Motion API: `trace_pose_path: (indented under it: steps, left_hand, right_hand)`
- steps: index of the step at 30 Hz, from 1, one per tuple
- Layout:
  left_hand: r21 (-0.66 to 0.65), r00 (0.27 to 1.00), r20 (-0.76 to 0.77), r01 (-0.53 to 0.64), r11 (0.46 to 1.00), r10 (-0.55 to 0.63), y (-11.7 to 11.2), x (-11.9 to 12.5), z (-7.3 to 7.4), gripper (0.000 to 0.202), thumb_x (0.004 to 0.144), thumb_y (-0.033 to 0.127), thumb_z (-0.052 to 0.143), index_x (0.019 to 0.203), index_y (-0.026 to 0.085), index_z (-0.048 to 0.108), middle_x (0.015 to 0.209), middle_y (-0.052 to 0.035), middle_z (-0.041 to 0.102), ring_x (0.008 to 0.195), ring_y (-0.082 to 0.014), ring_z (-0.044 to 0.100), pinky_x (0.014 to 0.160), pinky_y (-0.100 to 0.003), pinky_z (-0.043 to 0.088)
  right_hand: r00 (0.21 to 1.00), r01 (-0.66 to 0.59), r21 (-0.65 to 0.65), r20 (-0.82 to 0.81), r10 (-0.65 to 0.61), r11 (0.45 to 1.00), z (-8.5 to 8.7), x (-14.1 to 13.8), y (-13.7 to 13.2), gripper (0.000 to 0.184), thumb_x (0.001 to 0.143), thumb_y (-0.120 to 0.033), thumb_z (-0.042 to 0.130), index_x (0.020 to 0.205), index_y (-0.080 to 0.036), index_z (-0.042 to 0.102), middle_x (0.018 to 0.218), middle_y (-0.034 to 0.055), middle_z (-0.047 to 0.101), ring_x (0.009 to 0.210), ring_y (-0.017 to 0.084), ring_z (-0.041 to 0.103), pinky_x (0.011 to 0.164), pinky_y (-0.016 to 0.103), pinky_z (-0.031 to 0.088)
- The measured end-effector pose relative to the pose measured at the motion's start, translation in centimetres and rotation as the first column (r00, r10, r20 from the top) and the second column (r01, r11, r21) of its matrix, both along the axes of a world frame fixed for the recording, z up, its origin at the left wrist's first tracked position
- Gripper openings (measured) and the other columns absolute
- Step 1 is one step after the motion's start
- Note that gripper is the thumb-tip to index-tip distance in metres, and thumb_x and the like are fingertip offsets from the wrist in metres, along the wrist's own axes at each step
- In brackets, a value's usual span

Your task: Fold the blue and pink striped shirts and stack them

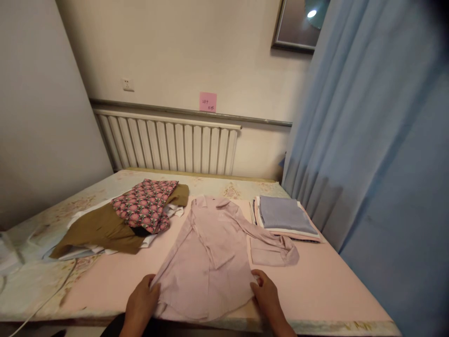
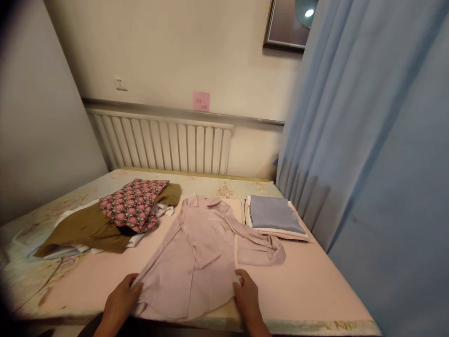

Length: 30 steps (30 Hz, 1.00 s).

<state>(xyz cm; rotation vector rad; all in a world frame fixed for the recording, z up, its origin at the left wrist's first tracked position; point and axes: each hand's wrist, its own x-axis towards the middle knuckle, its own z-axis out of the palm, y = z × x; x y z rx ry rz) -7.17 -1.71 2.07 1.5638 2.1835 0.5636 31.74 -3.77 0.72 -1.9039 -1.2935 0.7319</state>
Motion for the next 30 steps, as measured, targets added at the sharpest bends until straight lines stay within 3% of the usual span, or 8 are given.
trace_pose_path:
  steps: [4,15,18,20,24,27,30]
  left_hand:
    - [0.033,0.999,-0.046,0.018,0.999,-0.017,-0.2,0.2,-0.1,0.031,0.084,0.028,0.037,0.106,0.019,0.056,0.105,-0.0088,0.069,0.097,-0.0239,0.063,0.084,-0.032,0.043]
    - [0.074,0.996,-0.007,-0.083,0.994,0.084,-0.5,-0.1,-0.1,0.031,0.084,0.025,0.038,0.107,0.017,0.057,0.104,-0.0092,0.069,0.094,-0.0235,0.065,0.082,-0.032,0.046]
    - [0.093,0.992,-0.103,-0.068,0.993,0.077,-1.1,0.0,0.0,0.035,0.086,0.024,0.035,0.111,0.014,0.057,0.108,-0.0122,0.066,0.097,-0.024,0.063,0.084,-0.033,0.047]
    - [0.132,0.958,-0.275,-0.051,0.99,0.086,-1.4,0.3,0.3,0.039,0.086,0.024,0.034,0.116,0.012,0.056,0.112,-0.0146,0.064,0.101,-0.028,0.061,0.087,-0.038,0.046]
    - [0.275,0.841,-0.534,0.075,0.959,0.087,-1.2,2.2,0.5,0.042,0.085,0.025,0.038,0.121,0.011,0.055,0.122,-0.0168,0.058,0.11,-0.0349,0.053,0.092,-0.048,0.043]
    - [0.341,0.852,-0.519,0.278,0.898,-0.067,0.5,4.5,-0.4,0.039,0.085,0.022,0.039,0.117,0.01,0.058,0.123,-0.0165,0.058,0.117,-0.0291,0.051,0.101,-0.042,0.04]
    - [0.361,0.871,-0.456,0.37,0.856,-0.185,3.1,6.9,-1.9,0.039,0.087,0.022,0.037,0.116,0.009,0.06,0.122,-0.0165,0.06,0.118,-0.0265,0.052,0.105,-0.04,0.039]
  right_hand:
    - [0.991,-0.053,0.044,0.129,0.047,0.998,0.0,0.9,-0.4,0.037,0.067,-0.021,0.045,0.098,-0.018,0.066,0.063,-0.0013,0.06,0.065,0.019,0.061,0.063,0.025,0.044]
    - [0.971,-0.18,0.004,0.159,0.177,0.984,1.0,0.7,-1.4,0.042,0.065,-0.012,0.043,0.098,-0.017,0.067,0.081,0.0024,0.069,0.075,0.019,0.063,0.072,0.024,0.044]
    - [0.963,-0.207,-0.011,0.172,0.206,0.978,0.6,0.8,-1.6,0.043,0.064,-0.011,0.043,0.1,-0.018,0.067,0.081,0.0024,0.069,0.075,0.018,0.062,0.071,0.024,0.044]
    - [0.959,-0.214,-0.018,0.185,0.214,0.977,0.2,1.0,-1.4,0.042,0.065,-0.011,0.044,0.1,-0.018,0.067,0.079,0.0024,0.068,0.074,0.019,0.062,0.069,0.024,0.043]
    - [0.965,-0.164,0.04,0.214,0.152,0.986,0.4,1.9,-0.2,0.035,0.071,-0.016,0.046,0.098,-0.018,0.067,0.074,0.0026,0.067,0.072,0.019,0.061,0.068,0.025,0.042]
    - [0.97,-0.151,0.11,0.21,0.125,0.982,1.9,2.7,1.8,0.026,0.073,-0.018,0.046,0.088,-0.02,0.067,0.072,0.0011,0.066,0.069,0.018,0.06,0.067,0.024,0.041]
    - [0.984,-0.14,0.105,0.125,0.127,0.985,3.9,3.2,4.6,0.017,0.074,-0.021,0.045,0.07,-0.02,0.061,0.064,-0.0013,0.062,0.062,0.015,0.058,0.059,0.022,0.04]
